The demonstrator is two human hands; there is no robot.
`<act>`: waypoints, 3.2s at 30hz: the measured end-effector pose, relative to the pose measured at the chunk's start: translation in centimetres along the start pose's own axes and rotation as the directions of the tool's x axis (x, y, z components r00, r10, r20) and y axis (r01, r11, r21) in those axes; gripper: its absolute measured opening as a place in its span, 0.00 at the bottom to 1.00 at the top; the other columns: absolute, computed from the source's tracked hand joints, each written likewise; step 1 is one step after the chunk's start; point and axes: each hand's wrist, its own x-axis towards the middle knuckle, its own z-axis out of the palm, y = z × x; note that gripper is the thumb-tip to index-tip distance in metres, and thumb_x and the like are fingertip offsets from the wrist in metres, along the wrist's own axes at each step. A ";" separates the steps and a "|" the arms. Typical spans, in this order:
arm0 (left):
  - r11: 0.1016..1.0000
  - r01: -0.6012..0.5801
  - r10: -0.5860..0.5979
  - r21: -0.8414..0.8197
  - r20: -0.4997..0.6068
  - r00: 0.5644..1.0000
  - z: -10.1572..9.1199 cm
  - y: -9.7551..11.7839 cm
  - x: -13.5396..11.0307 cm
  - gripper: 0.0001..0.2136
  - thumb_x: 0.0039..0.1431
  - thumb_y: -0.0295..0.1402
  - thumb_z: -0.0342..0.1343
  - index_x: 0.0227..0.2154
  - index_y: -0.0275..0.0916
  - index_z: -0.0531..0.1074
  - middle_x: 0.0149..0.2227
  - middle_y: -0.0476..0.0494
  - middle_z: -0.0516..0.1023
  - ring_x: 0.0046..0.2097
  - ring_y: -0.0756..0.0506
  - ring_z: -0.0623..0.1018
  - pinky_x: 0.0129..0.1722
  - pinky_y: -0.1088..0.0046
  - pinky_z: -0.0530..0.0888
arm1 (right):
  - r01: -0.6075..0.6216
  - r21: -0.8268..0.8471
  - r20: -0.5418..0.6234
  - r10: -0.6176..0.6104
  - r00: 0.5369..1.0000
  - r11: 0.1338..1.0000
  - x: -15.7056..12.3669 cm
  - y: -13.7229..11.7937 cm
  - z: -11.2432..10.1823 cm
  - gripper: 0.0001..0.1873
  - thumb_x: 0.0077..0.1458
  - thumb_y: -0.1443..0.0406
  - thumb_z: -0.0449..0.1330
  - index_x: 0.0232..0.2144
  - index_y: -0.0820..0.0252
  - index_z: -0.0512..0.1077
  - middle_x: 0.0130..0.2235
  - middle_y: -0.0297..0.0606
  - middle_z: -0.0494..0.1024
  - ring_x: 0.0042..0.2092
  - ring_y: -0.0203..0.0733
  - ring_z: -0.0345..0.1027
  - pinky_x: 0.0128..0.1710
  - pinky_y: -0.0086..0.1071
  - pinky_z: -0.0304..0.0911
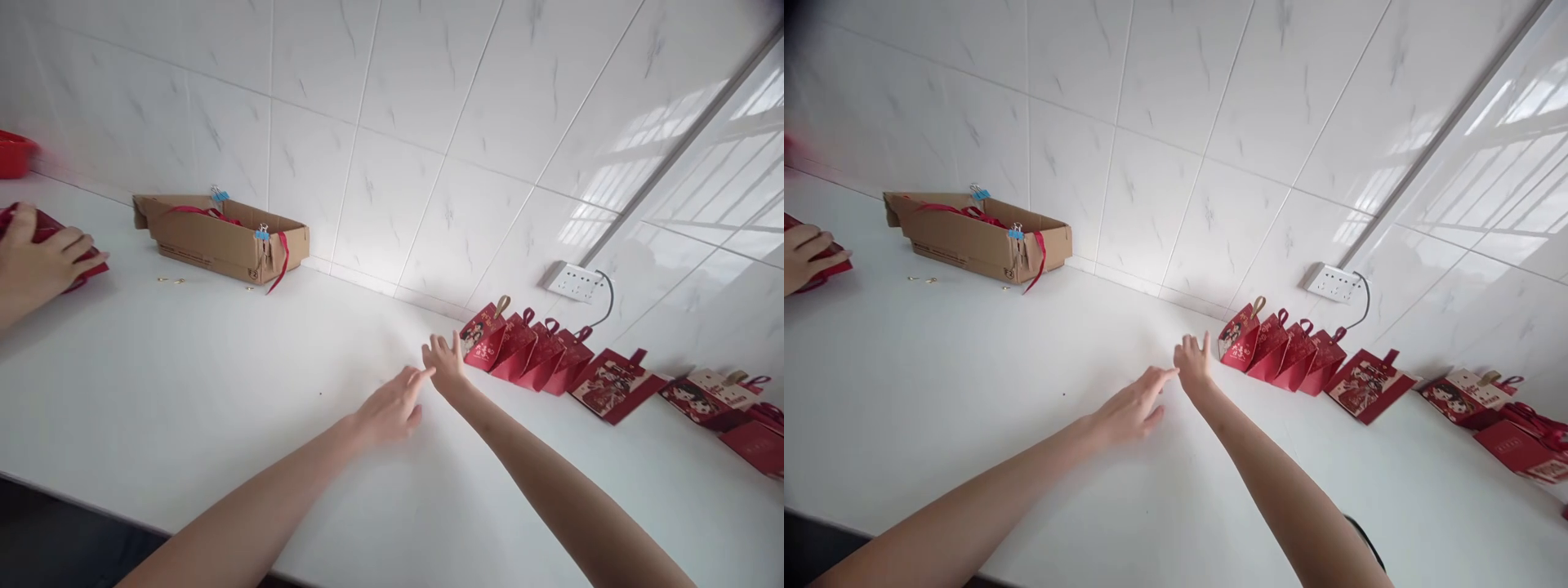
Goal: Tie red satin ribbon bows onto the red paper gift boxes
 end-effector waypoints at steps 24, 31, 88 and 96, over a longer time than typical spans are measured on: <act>0.893 -0.442 0.443 -0.081 -0.002 0.896 0.7 2.9 -1.8 0.26 0.56 0.38 0.39 0.58 0.35 0.53 0.14 0.57 0.61 0.16 0.51 0.61 0.20 0.75 0.65 | -0.165 0.202 0.092 0.149 0.985 0.965 1.1 -3.2 -4.5 0.13 0.55 0.73 0.49 0.40 0.65 0.69 0.46 0.52 0.67 0.45 0.48 0.64 0.52 0.52 0.47; 0.955 -0.297 0.297 -0.022 -0.021 0.955 0.3 2.0 -1.1 0.23 0.58 0.34 0.39 0.56 0.35 0.57 0.14 0.57 0.63 0.16 0.51 0.63 0.20 0.76 0.64 | -0.164 0.226 0.119 0.140 0.983 0.960 0.5 -3.2 -4.0 0.12 0.56 0.71 0.48 0.41 0.65 0.69 0.47 0.51 0.67 0.47 0.48 0.63 0.53 0.53 0.45; 0.977 -0.183 0.214 0.111 -0.462 0.861 0.9 -0.3 0.2 0.41 0.46 0.34 0.58 0.60 0.39 0.41 0.53 0.30 0.56 0.56 0.35 0.63 0.48 0.53 0.69 | 0.214 0.960 -0.162 0.270 0.949 -0.178 -8.6 1.5 -0.5 0.50 0.47 0.57 0.62 0.60 0.49 0.32 0.55 0.46 0.60 0.52 0.49 0.63 0.49 0.47 0.64; 0.928 0.048 -0.180 -0.368 -0.333 0.926 -2.4 -0.8 0.3 0.15 0.55 0.35 0.49 0.47 0.41 0.63 0.36 0.43 0.71 0.38 0.45 0.73 0.29 0.72 0.72 | 0.182 0.981 -0.181 0.017 0.983 -0.061 -9.4 6.8 -0.1 0.51 0.38 0.68 0.66 0.59 0.48 0.44 0.52 0.45 0.65 0.49 0.48 0.65 0.41 0.39 0.68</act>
